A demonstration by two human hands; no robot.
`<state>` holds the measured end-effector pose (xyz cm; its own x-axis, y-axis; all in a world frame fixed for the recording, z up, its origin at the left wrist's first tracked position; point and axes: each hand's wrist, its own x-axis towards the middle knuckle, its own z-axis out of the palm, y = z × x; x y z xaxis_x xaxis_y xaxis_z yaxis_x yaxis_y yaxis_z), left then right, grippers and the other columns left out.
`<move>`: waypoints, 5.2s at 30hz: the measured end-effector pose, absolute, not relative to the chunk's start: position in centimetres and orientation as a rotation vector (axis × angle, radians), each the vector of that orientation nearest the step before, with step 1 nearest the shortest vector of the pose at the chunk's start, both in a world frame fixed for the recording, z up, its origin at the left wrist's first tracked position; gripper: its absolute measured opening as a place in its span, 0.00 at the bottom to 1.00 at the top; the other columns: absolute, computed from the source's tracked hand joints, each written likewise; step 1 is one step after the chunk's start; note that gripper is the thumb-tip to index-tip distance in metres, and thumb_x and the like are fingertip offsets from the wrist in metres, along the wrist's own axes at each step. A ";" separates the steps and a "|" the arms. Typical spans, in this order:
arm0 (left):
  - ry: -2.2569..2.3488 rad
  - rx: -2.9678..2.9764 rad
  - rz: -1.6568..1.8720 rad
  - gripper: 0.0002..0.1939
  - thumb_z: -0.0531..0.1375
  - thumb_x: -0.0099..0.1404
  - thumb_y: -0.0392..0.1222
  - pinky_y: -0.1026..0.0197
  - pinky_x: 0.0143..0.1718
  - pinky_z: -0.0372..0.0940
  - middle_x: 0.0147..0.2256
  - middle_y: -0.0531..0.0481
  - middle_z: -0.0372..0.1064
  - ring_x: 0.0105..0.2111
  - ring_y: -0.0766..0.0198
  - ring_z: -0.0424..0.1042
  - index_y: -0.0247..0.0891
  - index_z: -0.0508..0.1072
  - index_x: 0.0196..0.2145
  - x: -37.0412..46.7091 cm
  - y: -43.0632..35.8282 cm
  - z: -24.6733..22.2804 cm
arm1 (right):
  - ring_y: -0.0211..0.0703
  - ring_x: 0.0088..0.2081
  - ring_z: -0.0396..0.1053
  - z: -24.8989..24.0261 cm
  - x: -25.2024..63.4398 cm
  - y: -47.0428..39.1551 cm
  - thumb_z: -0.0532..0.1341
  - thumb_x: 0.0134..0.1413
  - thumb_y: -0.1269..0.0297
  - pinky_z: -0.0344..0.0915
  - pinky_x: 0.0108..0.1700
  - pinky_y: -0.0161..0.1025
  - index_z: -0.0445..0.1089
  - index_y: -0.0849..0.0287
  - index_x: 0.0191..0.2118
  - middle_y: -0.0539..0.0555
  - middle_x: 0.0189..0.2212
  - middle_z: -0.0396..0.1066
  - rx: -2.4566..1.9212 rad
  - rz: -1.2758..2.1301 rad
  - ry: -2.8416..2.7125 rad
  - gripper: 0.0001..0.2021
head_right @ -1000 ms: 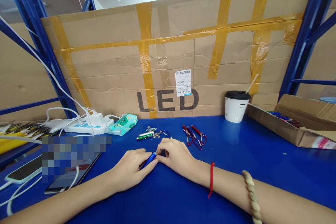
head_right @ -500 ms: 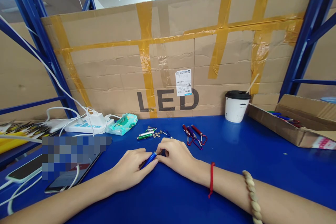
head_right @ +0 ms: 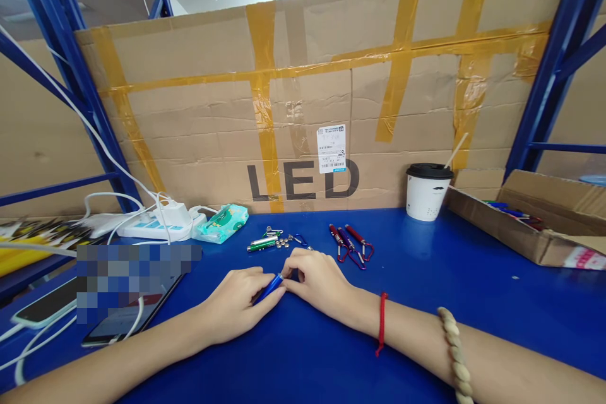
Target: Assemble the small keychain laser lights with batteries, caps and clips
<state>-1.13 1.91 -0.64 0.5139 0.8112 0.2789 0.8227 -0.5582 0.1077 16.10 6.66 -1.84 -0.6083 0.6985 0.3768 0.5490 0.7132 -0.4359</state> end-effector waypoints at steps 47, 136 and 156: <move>-1.450 -2.710 -0.459 0.20 0.46 0.68 0.47 0.64 0.24 0.50 0.20 0.52 0.63 0.21 0.64 0.62 0.38 0.67 0.23 -1.1 1.9 -0.5 | 0.33 0.25 0.61 -2.0 16.1 6.9 0.61 0.50 0.71 0.56 0.29 0.31 0.71 0.58 0.28 0.48 0.27 0.67 -0.911 0.379 -2.400 0.03; -1.715 -2.945 -0.888 0.13 0.40 0.69 0.44 0.65 0.27 0.52 0.20 0.59 0.58 0.22 0.66 0.61 0.41 0.55 0.28 -1.4 2.9 -1.1 | 0.29 0.22 0.61 -2.2 16.3 6.5 0.55 0.57 0.68 0.62 0.24 0.30 0.69 0.60 0.38 0.53 0.33 0.65 -0.453 0.390 -2.188 0.06; -1.605 -2.844 -1.518 0.06 0.47 0.66 0.38 0.64 0.42 0.58 0.34 0.51 0.65 0.37 0.62 0.65 0.39 0.63 0.34 -1.6 3.3 -0.7 | 0.27 0.18 0.62 -2.0 16.3 5.9 0.57 0.52 0.68 0.58 0.22 0.28 0.62 0.56 0.39 0.48 0.32 0.67 -0.596 0.046 -2.169 0.08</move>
<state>-1.56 3.28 -0.75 0.2862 0.8545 0.4335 0.4807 -0.5194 0.7065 16.32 5.86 -2.01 -0.5135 0.4314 0.7418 0.3999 0.8851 -0.2380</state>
